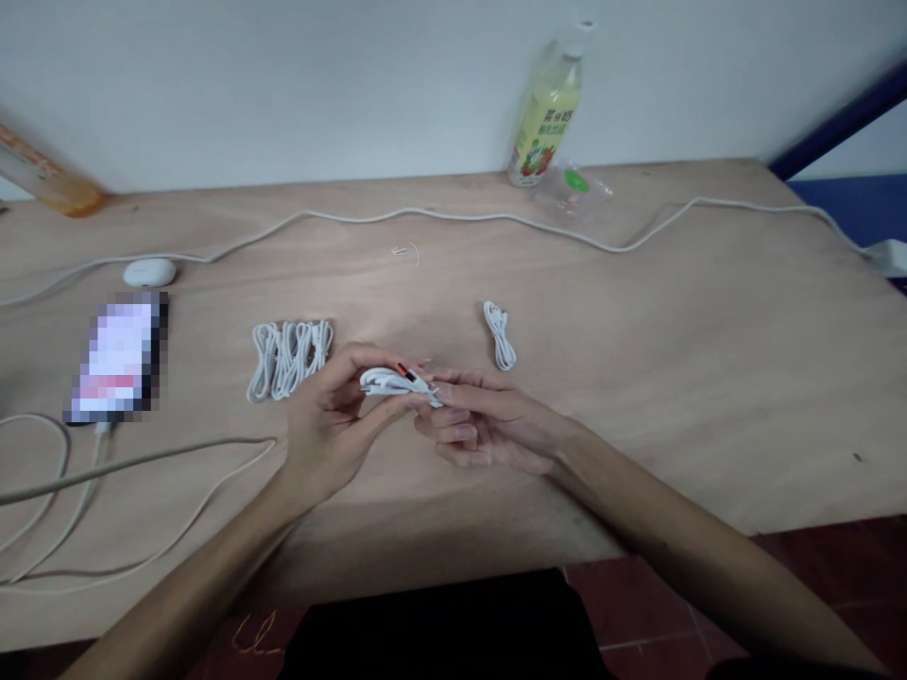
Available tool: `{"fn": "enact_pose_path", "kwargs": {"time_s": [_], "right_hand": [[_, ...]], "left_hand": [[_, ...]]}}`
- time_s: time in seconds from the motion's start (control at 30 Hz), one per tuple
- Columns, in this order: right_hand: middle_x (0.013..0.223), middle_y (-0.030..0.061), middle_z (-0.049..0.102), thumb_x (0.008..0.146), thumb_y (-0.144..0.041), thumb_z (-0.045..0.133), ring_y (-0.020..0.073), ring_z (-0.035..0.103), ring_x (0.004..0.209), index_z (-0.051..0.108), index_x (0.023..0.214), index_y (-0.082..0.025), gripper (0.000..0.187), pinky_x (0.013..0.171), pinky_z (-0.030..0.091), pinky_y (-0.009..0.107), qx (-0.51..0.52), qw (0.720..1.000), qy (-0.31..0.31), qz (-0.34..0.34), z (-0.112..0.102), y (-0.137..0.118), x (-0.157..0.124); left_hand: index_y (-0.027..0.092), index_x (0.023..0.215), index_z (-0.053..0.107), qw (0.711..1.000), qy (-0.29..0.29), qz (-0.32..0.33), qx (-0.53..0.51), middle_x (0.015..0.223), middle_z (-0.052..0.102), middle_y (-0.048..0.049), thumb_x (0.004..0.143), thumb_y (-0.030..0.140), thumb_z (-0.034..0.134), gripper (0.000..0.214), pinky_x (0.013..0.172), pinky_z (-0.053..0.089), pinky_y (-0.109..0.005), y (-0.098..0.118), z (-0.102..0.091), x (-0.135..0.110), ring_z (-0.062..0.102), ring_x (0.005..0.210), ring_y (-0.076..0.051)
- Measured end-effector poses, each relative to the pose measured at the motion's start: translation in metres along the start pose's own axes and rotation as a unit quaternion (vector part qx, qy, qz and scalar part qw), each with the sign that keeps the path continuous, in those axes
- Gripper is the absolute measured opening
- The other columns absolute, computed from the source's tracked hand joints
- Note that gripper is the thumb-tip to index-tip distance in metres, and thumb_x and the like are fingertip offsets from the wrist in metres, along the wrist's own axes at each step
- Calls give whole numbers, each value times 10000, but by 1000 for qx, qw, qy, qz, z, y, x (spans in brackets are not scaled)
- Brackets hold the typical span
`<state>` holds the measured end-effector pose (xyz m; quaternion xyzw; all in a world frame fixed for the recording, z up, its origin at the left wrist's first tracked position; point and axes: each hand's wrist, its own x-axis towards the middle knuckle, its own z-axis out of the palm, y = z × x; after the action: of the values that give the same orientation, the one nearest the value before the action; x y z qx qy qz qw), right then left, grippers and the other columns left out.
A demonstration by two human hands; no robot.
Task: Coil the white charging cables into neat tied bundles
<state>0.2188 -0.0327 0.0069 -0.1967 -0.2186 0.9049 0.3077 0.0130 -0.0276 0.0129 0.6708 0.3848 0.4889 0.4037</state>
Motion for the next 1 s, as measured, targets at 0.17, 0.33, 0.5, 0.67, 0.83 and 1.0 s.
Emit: {"fn": "enact_pose_path", "kwargs": {"time_s": [0.17, 0.33, 0.5, 0.67, 0.83, 1.0], "right_hand": [[688, -112, 282, 939, -411, 873, 94, 189, 599, 691, 993, -190, 292, 503, 302, 196, -5, 1000, 5, 25, 3, -2, 0], [677, -115, 265, 967, -403, 826, 95, 166, 585, 663, 973, -189, 269, 496, 284, 200, -10, 999, -18, 25, 5, -2, 2], [678, -113, 249, 982, -400, 796, 105, 147, 585, 645, 985, -205, 246, 486, 256, 205, -19, 1000, -14, 13, 4, -1, 1], [662, -120, 216, 958, -437, 809, 107, 129, 582, 684, 1010, -205, 268, 485, 226, 216, -47, 998, 10, -35, 6, 2, 4], [670, -122, 225, 945, -453, 820, 98, 128, 572, 659, 1017, -231, 283, 503, 233, 222, -63, 993, 39, -90, 9, 7, 7], [659, -125, 260, 975, -475, 802, 89, 183, 556, 608, 946, -234, 311, 512, 279, 219, -84, 989, 50, -112, 7, 11, 7]], "left_hand": [[226, 989, 797, 1000, -15, 9, -23, 936, 848, -49, 938, 273, 898, 123, 779, 691, -330, 1, 1, 5, 825, 861, -206], [236, 941, 820, 998, -35, 34, -28, 868, 824, -28, 960, 274, 882, 75, 750, 647, -298, 3, 1, 10, 776, 791, -172], [244, 958, 818, 999, -46, 11, -6, 868, 789, -31, 980, 356, 859, 121, 725, 625, -313, 3, -2, 11, 752, 798, -186], [245, 981, 800, 998, -52, 5, -20, 945, 803, -45, 1006, 371, 821, 130, 803, 654, -343, 3, 0, 10, 771, 865, -201], [257, 1218, 785, 1000, 16, 4, -25, 1127, 825, -73, 975, 300, 855, 256, 930, 672, -379, -7, 7, 1, 805, 1000, -221], [278, 1253, 792, 998, 37, 48, 4, 1076, 831, -58, 942, 265, 895, 327, 870, 666, -357, -11, 7, -3, 807, 948, -216]]}}
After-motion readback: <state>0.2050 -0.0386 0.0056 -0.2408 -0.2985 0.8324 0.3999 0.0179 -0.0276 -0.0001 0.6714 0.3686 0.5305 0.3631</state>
